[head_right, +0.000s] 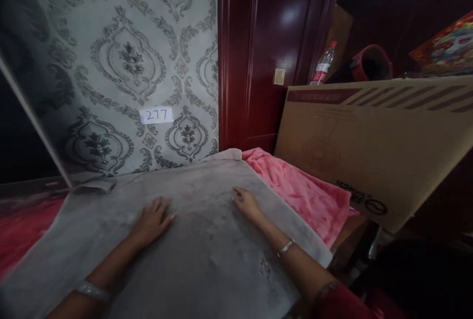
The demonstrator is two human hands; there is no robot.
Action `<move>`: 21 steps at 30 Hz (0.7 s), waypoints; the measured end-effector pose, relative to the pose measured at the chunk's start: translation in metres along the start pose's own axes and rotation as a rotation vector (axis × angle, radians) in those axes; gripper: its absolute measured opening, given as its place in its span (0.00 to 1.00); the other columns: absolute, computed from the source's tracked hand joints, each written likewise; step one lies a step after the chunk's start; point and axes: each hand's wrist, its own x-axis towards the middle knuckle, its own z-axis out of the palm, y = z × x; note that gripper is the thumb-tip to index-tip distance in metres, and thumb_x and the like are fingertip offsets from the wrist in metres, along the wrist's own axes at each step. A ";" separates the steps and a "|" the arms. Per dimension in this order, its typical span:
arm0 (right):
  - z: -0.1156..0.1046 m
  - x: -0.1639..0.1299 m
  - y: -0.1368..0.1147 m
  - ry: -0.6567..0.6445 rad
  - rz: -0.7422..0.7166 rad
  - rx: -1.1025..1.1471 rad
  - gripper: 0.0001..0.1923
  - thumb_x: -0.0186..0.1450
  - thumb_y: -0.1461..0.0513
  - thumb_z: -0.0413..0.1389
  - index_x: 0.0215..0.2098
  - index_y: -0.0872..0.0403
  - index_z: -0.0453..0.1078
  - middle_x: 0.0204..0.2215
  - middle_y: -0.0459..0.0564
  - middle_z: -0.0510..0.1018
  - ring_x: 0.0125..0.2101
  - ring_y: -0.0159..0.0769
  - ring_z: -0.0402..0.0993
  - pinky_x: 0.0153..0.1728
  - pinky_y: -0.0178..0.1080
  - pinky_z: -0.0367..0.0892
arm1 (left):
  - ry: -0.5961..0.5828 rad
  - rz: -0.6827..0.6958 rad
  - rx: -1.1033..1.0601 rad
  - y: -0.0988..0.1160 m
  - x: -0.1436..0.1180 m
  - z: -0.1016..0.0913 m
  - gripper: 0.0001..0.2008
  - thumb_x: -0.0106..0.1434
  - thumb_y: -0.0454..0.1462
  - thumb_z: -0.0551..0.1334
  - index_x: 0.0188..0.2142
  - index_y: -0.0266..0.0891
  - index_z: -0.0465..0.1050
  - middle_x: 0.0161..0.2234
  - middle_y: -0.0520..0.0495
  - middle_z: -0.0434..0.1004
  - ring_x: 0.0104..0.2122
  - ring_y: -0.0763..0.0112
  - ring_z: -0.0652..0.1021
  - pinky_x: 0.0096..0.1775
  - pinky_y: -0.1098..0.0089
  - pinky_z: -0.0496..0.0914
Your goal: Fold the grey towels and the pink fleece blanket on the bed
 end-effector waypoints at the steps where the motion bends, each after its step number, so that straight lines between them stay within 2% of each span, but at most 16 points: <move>1: -0.005 0.018 0.009 0.058 0.050 0.002 0.26 0.59 0.61 0.55 0.56 0.52 0.74 0.52 0.54 0.79 0.49 0.46 0.77 0.53 0.48 0.70 | -0.001 0.022 0.000 0.008 0.005 0.007 0.34 0.69 0.49 0.48 0.69 0.36 0.53 0.71 0.33 0.47 0.70 0.48 0.51 0.65 0.45 0.49; 4: -0.017 0.068 0.035 0.160 0.149 -0.009 0.27 0.59 0.65 0.52 0.57 0.55 0.72 0.52 0.56 0.79 0.49 0.44 0.77 0.54 0.47 0.69 | -0.006 0.049 0.010 0.020 0.012 0.027 0.32 0.69 0.50 0.47 0.69 0.42 0.53 0.71 0.38 0.46 0.70 0.47 0.49 0.65 0.41 0.47; 10: -0.020 0.133 0.078 0.280 0.290 -0.048 0.28 0.60 0.67 0.53 0.59 0.60 0.69 0.52 0.59 0.78 0.49 0.44 0.77 0.51 0.42 0.70 | 0.037 0.064 0.008 0.010 0.016 0.044 0.33 0.68 0.52 0.47 0.68 0.44 0.55 0.71 0.40 0.48 0.69 0.47 0.51 0.64 0.41 0.48; 13: -0.015 0.154 0.090 0.267 0.329 -0.053 0.25 0.62 0.67 0.51 0.57 0.59 0.71 0.44 0.56 0.81 0.38 0.40 0.80 0.42 0.39 0.73 | 0.039 0.073 0.021 0.006 0.019 0.050 0.32 0.68 0.52 0.48 0.68 0.45 0.55 0.71 0.41 0.48 0.69 0.47 0.51 0.64 0.40 0.48; 16: -0.011 0.173 0.095 0.219 0.348 -0.057 0.20 0.64 0.66 0.51 0.53 0.57 0.73 0.36 0.50 0.82 0.28 0.34 0.78 0.32 0.33 0.72 | 0.071 0.088 0.014 0.005 0.020 0.057 0.32 0.68 0.53 0.48 0.68 0.47 0.56 0.70 0.42 0.48 0.69 0.46 0.51 0.64 0.38 0.49; 19: -0.012 0.191 0.097 0.169 0.391 -0.097 0.17 0.64 0.66 0.52 0.50 0.59 0.73 0.30 0.50 0.81 0.25 0.32 0.76 0.26 0.30 0.69 | 0.087 0.104 0.004 0.003 0.020 0.061 0.32 0.68 0.53 0.48 0.68 0.48 0.56 0.70 0.42 0.49 0.69 0.46 0.52 0.63 0.37 0.50; 21: -0.015 0.201 0.096 0.133 0.422 -0.154 0.14 0.63 0.65 0.55 0.46 0.60 0.75 0.26 0.51 0.80 0.25 0.35 0.76 0.26 0.32 0.68 | 0.084 0.109 0.003 0.002 0.019 0.063 0.33 0.68 0.53 0.48 0.69 0.48 0.55 0.71 0.43 0.48 0.69 0.47 0.52 0.63 0.37 0.50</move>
